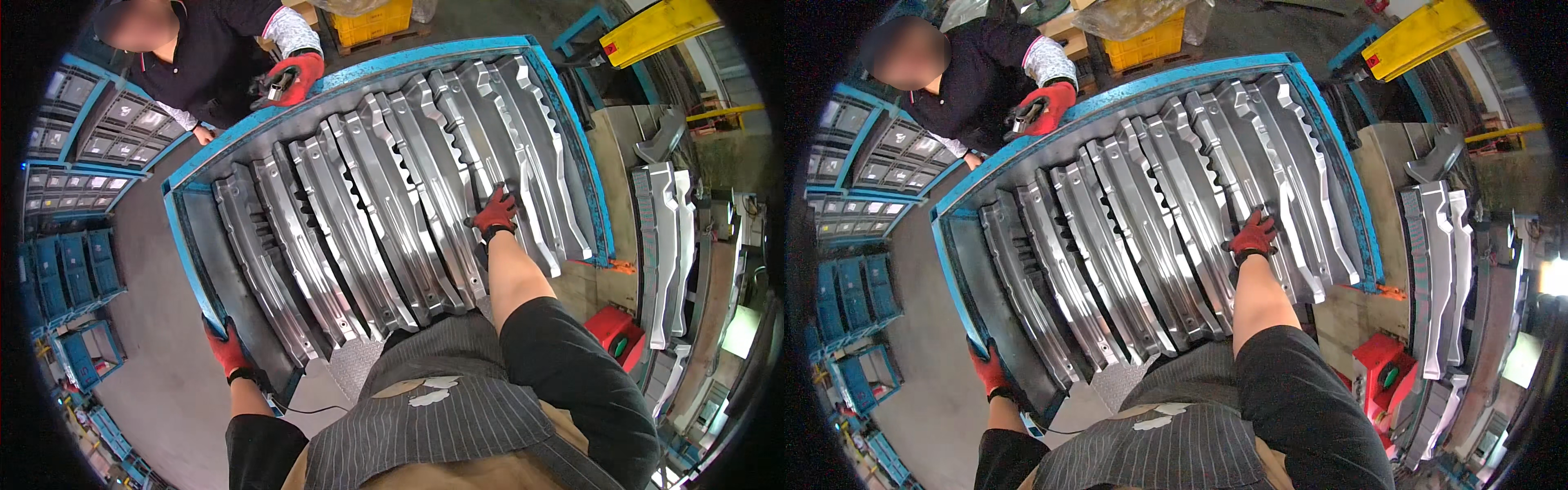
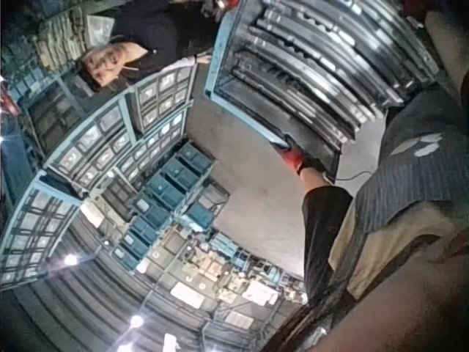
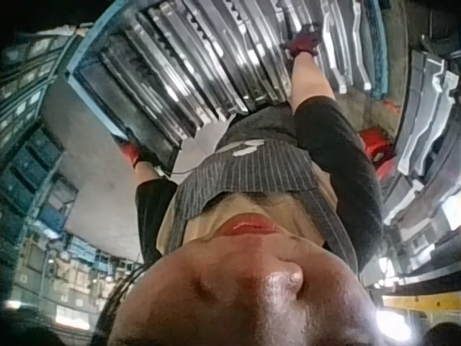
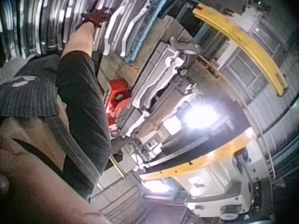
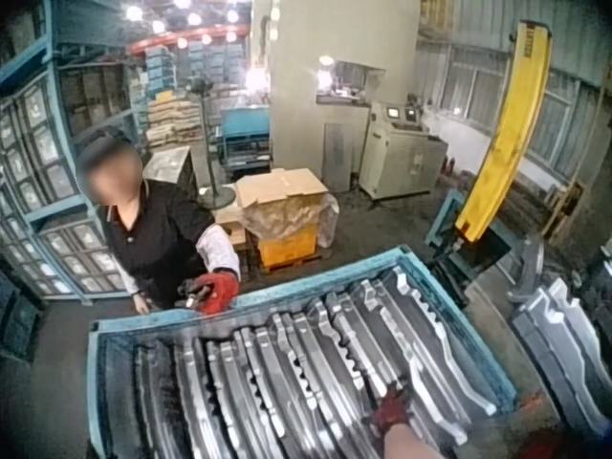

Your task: Inspecting and discussing metal fabrication parts stored in a blue bin on a factory floor.

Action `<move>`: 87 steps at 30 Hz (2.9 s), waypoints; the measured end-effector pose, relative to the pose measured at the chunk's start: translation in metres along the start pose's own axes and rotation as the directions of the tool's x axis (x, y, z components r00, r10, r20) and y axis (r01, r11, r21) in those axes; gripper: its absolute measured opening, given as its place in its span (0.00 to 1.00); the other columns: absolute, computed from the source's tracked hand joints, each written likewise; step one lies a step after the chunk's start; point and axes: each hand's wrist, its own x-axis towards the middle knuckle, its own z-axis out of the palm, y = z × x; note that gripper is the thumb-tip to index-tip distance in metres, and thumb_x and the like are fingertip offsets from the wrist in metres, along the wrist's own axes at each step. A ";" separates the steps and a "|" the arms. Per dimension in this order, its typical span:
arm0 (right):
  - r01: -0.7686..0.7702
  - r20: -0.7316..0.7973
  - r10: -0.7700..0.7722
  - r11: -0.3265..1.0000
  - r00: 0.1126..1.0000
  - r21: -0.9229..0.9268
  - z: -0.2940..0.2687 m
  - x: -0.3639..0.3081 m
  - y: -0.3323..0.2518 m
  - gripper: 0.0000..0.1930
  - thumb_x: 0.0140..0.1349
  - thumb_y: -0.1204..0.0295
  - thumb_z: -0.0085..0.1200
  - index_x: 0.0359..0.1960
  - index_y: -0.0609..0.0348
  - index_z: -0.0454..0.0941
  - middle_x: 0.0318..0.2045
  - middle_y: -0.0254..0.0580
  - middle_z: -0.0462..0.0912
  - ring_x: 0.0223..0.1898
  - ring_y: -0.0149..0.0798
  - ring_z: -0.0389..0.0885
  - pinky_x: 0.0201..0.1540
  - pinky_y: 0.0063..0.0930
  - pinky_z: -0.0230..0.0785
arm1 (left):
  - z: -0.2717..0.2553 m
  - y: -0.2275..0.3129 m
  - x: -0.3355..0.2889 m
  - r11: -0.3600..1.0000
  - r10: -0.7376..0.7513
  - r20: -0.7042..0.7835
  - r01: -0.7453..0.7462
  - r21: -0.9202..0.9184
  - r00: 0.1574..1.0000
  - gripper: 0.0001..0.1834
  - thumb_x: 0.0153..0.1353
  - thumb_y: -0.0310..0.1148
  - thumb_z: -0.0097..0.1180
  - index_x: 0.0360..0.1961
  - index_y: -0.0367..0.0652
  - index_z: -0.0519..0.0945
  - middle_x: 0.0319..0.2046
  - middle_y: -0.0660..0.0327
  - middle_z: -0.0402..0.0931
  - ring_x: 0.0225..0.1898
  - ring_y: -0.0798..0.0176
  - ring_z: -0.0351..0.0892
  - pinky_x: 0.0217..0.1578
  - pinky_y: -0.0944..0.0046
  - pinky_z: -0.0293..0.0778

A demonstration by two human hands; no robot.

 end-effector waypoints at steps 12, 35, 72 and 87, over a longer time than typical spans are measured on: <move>-0.016 0.031 0.016 1.000 0.999 0.002 -0.009 -0.009 -0.007 0.66 0.29 0.64 0.76 0.69 0.38 0.37 0.68 0.54 0.40 0.68 0.61 0.40 0.60 0.68 0.48 | 0.000 -0.031 0.005 0.999 0.028 -0.027 -0.027 0.046 0.999 0.38 0.54 0.35 0.61 0.64 0.41 0.59 0.60 0.51 0.64 0.61 0.54 0.62 0.60 0.59 0.57; -0.015 0.040 0.016 1.000 0.999 -0.022 -0.007 -0.004 -0.005 0.65 0.31 0.62 0.74 0.69 0.38 0.37 0.68 0.54 0.40 0.68 0.61 0.42 0.59 0.67 0.50 | -0.003 -0.006 -0.001 0.999 0.031 0.019 -0.030 -0.045 0.999 0.36 0.56 0.34 0.59 0.64 0.39 0.59 0.60 0.51 0.63 0.62 0.56 0.61 0.61 0.59 0.54; 0.003 -0.227 -0.016 0.998 0.974 -0.058 0.027 0.014 0.006 0.56 0.38 0.61 0.68 0.68 0.43 0.41 0.65 0.55 0.48 0.64 0.66 0.51 0.51 0.71 0.58 | -0.004 -0.039 0.007 0.911 0.208 0.067 -0.218 0.351 0.976 0.40 0.60 0.46 0.54 0.66 0.37 0.51 0.64 0.46 0.56 0.64 0.48 0.58 0.63 0.57 0.54; 0.724 -0.268 -0.686 0.551 0.676 0.415 -0.114 -0.076 0.249 0.31 0.49 0.64 0.61 0.57 0.54 0.67 0.49 0.52 0.73 0.50 0.53 0.72 0.53 0.42 0.65 | 0.187 0.052 -0.242 0.960 0.280 0.791 -0.159 -0.230 0.545 0.31 0.58 0.28 0.56 0.62 0.35 0.60 0.59 0.49 0.62 0.58 0.55 0.65 0.57 0.61 0.62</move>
